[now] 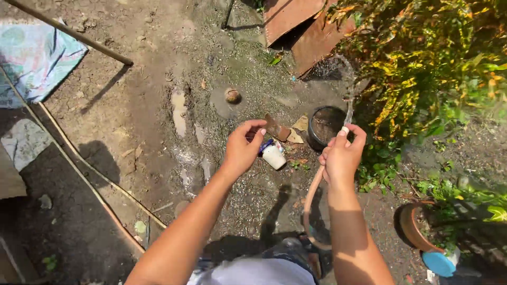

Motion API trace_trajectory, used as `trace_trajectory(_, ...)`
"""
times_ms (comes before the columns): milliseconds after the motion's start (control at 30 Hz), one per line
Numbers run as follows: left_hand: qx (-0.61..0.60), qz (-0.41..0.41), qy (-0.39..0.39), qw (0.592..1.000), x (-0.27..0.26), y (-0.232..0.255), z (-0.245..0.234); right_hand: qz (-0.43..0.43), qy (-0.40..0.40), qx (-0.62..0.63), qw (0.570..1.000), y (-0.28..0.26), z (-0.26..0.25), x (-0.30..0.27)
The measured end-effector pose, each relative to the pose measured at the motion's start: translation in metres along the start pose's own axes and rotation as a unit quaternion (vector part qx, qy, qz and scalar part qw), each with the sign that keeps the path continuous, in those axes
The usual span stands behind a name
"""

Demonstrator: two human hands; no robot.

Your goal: Watering several potted plants in an outdoor garden using a water hose.

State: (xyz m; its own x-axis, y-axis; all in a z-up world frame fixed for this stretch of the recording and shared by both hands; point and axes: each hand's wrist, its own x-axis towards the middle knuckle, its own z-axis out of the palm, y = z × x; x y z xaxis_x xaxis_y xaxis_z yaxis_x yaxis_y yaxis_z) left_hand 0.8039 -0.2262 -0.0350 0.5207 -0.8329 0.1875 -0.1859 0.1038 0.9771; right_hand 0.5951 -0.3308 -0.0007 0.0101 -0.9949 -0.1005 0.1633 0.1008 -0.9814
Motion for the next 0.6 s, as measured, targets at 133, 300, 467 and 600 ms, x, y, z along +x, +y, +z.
trace_trajectory(133,0.019,-0.060,-0.038,0.997,0.024,-0.024,-0.120,-0.005,0.062,0.013,0.998,0.041,0.107,-0.050)
trace_trajectory(300,-0.014,-0.041,-0.049,0.998,0.068,-0.013,-0.217,0.018,0.079,0.076,0.994,0.036,0.231,-0.097)
trace_trajectory(467,-0.031,-0.033,-0.150,0.988,0.115,-0.012,-0.268,-0.002,0.104,0.121,0.987,0.058,0.294,-0.116)
trace_trajectory(600,-0.011,-0.016,-0.243,0.970,0.152,-0.016,-0.297,-0.030,0.158,0.145,0.976,0.073,0.336,-0.113)
